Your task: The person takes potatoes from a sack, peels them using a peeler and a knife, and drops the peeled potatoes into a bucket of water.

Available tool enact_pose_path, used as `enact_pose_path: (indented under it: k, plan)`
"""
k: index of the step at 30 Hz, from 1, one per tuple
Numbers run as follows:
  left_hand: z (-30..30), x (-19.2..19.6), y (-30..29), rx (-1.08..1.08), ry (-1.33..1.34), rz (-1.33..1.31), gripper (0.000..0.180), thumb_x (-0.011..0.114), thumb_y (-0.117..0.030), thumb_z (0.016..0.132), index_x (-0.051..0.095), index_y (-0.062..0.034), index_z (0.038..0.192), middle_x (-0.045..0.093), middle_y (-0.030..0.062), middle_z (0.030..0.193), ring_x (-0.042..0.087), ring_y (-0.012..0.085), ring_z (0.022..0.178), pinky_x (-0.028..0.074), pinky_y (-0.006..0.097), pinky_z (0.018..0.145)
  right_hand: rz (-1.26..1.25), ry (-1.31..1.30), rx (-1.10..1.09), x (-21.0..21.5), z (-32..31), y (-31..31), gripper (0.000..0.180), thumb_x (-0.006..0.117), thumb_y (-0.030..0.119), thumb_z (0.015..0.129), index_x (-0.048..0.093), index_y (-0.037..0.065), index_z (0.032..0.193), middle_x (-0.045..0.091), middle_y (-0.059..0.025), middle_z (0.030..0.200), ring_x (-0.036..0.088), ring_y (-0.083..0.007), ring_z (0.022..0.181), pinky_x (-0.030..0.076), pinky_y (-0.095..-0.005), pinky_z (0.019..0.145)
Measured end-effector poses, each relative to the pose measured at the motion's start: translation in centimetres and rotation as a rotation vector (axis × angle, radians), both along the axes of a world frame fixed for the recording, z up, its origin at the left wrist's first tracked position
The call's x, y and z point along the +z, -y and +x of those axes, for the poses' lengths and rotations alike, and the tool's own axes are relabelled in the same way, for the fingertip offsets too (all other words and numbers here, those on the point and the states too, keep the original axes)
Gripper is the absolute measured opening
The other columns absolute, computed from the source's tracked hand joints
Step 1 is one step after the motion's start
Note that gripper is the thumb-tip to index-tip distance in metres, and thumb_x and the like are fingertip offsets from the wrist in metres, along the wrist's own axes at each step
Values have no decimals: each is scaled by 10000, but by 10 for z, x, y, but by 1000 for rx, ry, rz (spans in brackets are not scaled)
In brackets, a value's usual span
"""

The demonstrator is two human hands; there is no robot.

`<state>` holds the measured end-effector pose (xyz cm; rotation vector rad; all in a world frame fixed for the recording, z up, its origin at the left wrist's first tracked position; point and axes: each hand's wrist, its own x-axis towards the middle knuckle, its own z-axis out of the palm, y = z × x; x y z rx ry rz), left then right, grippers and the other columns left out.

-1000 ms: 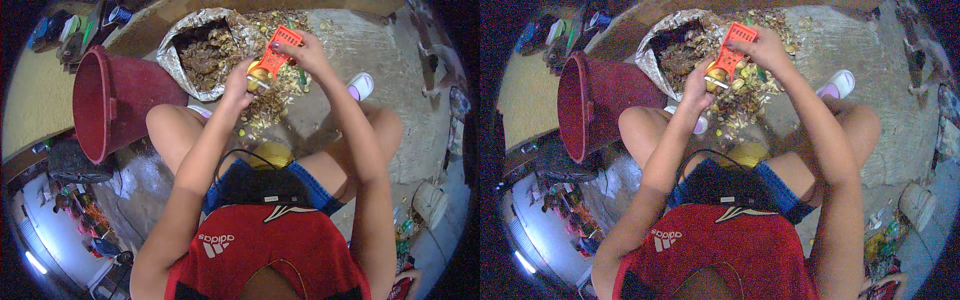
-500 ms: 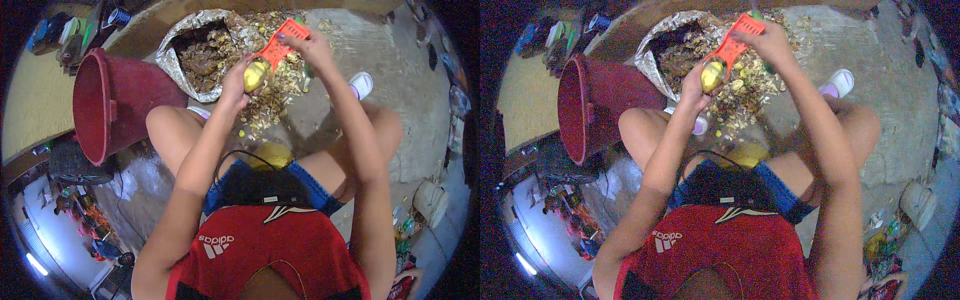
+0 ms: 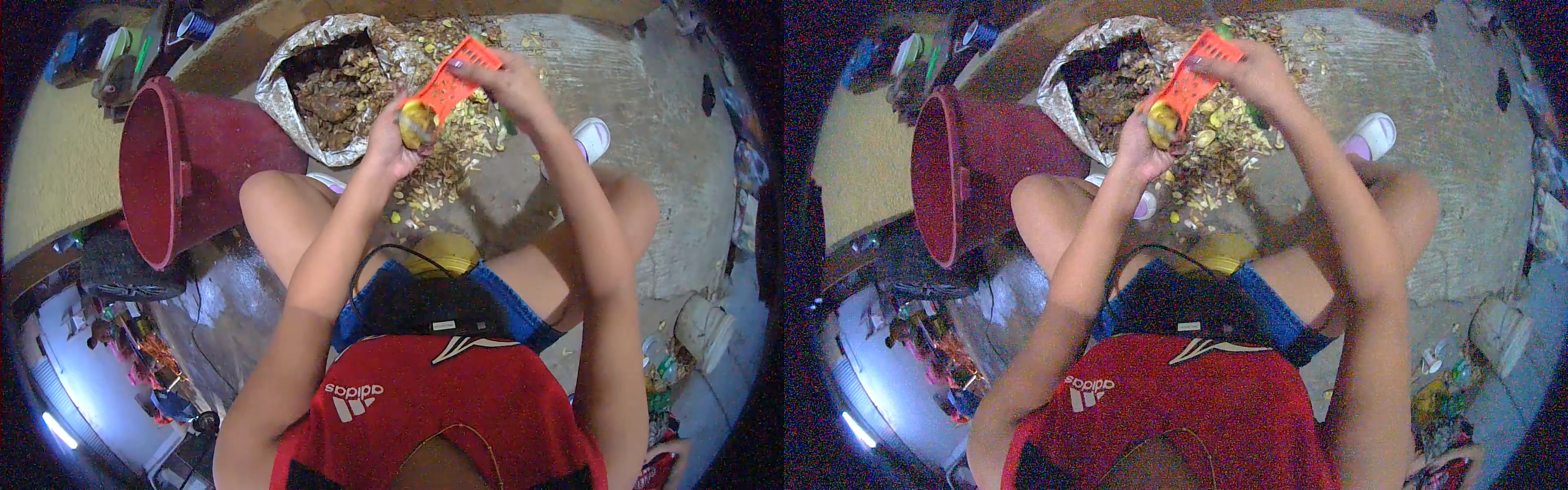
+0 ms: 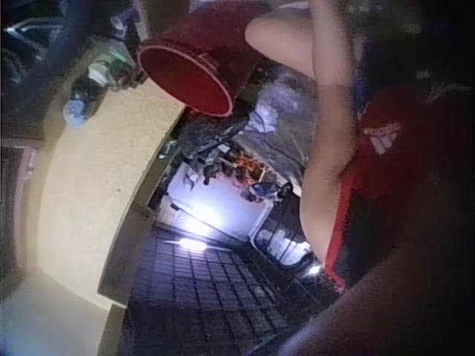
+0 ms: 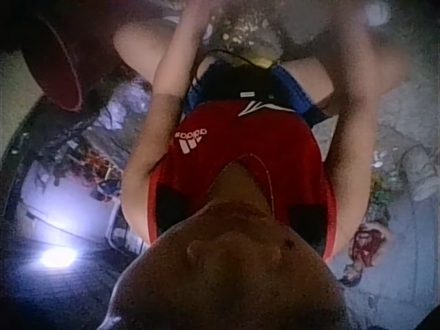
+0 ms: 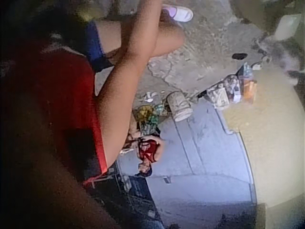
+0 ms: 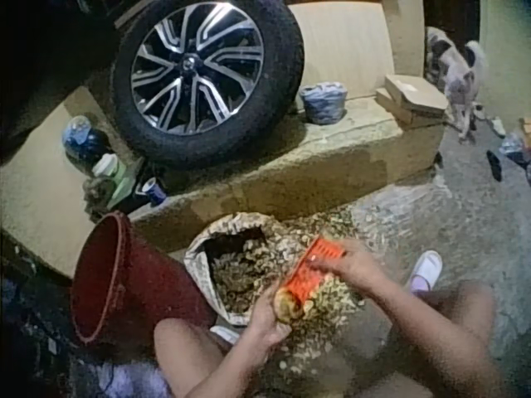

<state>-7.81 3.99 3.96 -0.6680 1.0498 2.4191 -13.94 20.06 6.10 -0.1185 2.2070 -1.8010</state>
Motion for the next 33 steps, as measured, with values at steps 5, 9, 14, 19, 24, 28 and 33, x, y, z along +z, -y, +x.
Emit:
enact_pose_path:
  k: [5,9,14,19,24,28,33]
  plan:
    - [3,-14,15,-123,46,134,342,353,-389,846,507,-86,825,523,58,624,451,143,443,287,233,359,26,-240,-47,-14,-6,-3,307,660,356,673,640,65,769,591,-39,640,536,-107,589,439,-268,580]
    - [0,-25,20,-242,46,171,282,406,-328,807,505,-66,847,503,52,609,448,163,461,364,252,376,54,-158,-315,-1,-49,-55,319,644,322,703,615,31,832,566,6,672,490,-87,613,387,-228,587]
    - [1,-11,6,16,34,43,241,427,-294,803,521,-74,826,540,55,642,533,170,546,390,258,380,19,-221,-80,-15,-7,-11,342,640,381,675,631,73,824,601,-76,670,563,-161,623,433,-291,608]
    - [-2,-9,5,-2,84,-41,262,395,-308,824,519,-79,849,545,53,649,517,167,512,350,253,358,289,-599,33,-9,0,0,329,636,374,669,630,80,816,579,-118,659,566,-227,616,429,-310,597]
    - [-6,-10,9,-110,29,-15,279,377,-336,836,497,-90,780,507,49,587,452,159,423,284,244,331,186,-422,-201,7,-32,-40,316,642,318,709,613,28,830,568,-38,706,519,-101,653,402,-243,612]
    - [-4,-16,15,-101,36,-18,303,376,-352,837,511,-86,778,527,47,605,475,153,445,299,253,343,-11,-265,-162,7,-17,-23,247,640,275,724,616,43,807,568,19,649,501,-70,592,389,-209,564]
    - [-5,-11,2,21,6,-164,261,424,-322,827,521,-81,856,553,61,675,532,146,520,399,267,401,159,-417,-18,-21,-5,1,309,655,347,645,629,84,805,563,-106,613,545,-241,595,431,-339,597]
